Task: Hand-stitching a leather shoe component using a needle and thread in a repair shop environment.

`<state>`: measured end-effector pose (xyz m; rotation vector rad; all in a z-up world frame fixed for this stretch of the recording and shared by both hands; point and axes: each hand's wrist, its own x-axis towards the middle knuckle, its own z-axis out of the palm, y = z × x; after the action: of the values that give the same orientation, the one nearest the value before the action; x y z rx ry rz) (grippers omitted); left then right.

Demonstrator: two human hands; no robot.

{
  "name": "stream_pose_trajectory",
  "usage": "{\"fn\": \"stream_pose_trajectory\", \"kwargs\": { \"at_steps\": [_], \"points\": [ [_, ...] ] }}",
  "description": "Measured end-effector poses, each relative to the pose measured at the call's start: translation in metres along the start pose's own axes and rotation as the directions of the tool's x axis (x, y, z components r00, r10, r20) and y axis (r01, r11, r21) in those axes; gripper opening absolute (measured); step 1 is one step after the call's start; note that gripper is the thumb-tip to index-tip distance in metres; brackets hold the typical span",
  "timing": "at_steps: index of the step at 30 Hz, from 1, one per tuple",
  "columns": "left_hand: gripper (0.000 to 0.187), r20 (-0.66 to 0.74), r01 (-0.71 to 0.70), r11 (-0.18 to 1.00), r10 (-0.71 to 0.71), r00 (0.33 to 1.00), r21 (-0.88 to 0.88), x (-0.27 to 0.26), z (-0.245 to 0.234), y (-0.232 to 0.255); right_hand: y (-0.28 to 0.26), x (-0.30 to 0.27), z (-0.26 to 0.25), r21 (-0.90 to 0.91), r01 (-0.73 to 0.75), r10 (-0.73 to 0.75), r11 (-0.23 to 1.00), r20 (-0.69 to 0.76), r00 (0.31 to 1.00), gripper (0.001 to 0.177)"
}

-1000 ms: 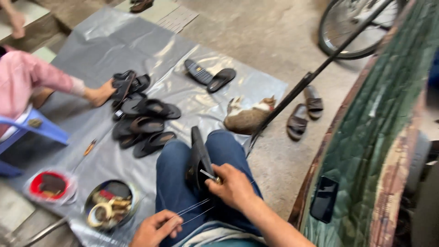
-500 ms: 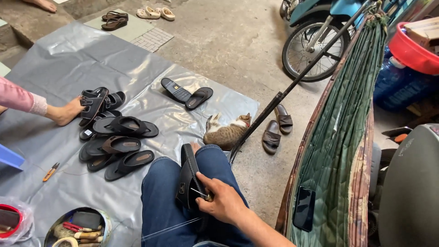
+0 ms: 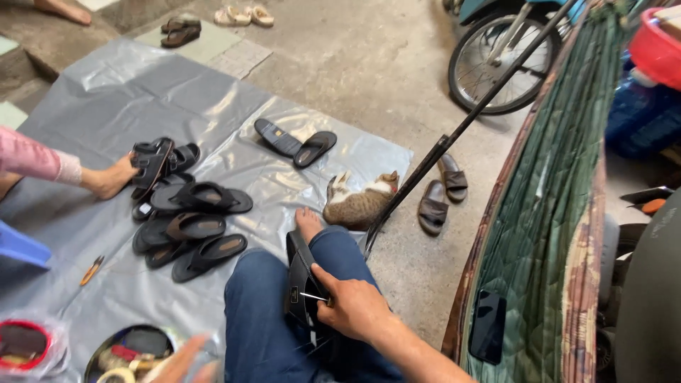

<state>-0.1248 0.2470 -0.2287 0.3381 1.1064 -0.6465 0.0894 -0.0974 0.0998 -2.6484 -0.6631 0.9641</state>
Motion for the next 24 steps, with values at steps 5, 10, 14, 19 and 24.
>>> {"fn": "stream_pose_trajectory", "kwargs": {
  "at_steps": [5, 10, 14, 19, 24],
  "points": [
    [0.044, 0.487, -0.806, -0.109, 0.841, 0.238, 0.582, -0.173, 0.268, -0.127, 0.013, 0.024, 0.035, -0.070, 0.227, -0.230, 0.971, -0.033, 0.973, 0.068],
    [0.061, 0.470, -0.976, 0.219, 0.861, 0.194, 0.002, -0.176, 0.292, -0.124, 0.016, 0.019, 0.055, 0.045, 0.171, -0.169, 0.984, -0.038, 0.985, 0.072],
    [0.063, 0.453, -0.928, 0.324, 0.866, 0.211, -0.186, -0.168, 0.292, -0.123, 0.018, 0.015, 0.059, 0.110, 0.071, -0.060, 0.991, -0.096, 0.994, 0.068],
    [0.071, 0.436, -0.926, 0.311, 0.878, 0.196, -0.212, -0.168, 0.295, -0.122, 0.023, 0.021, 0.046, 0.194, 0.017, -0.008, 0.981, -0.047, 0.999, 0.068],
    [0.077, 0.482, -0.956, 0.220, 0.870, 0.103, -0.192, -0.152, 0.304, -0.128, 0.020, 0.010, 0.059, 0.336, 0.518, -0.249, 0.786, -0.595, 0.764, 0.023]
  ]
}}
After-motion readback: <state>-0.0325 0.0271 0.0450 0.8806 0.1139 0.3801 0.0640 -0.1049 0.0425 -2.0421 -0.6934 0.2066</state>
